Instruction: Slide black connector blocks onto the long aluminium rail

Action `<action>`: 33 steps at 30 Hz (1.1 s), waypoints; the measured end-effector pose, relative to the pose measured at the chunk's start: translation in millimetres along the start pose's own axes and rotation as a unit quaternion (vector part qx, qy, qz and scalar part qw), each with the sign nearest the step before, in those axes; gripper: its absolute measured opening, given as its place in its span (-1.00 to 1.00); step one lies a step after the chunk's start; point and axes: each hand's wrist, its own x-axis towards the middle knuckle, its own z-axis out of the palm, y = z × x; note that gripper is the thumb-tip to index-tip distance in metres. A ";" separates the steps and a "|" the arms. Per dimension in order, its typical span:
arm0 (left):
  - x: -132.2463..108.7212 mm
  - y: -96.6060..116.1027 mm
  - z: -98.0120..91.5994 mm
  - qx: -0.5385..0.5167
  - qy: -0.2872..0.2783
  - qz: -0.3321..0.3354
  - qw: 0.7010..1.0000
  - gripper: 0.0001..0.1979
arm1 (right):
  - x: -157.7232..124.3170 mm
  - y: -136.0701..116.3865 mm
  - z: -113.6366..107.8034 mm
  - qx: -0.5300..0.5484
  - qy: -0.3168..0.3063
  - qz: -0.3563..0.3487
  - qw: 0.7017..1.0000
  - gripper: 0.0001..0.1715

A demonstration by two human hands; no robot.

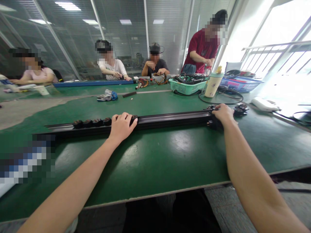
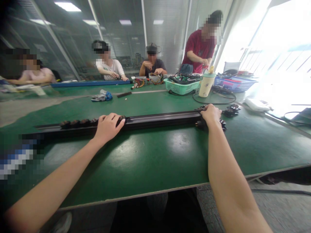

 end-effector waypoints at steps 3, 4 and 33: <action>0.1 -0.3 0.3 0.000 0.000 0.000 1.000 -0.49 | 3.5 1.2 4.3 0.010 0.014 0.000 1.000 -0.74; 0.2 -0.4 0.4 -0.001 0.001 0.000 1.000 -0.49 | 4.7 1.6 5.7 0.012 0.017 0.000 1.000 -0.73; 0.2 -0.1 -0.1 -0.006 0.003 -0.004 1.000 -0.51 | -0.9 17.3 0.6 -0.003 0.022 -0.113 0.993 -0.70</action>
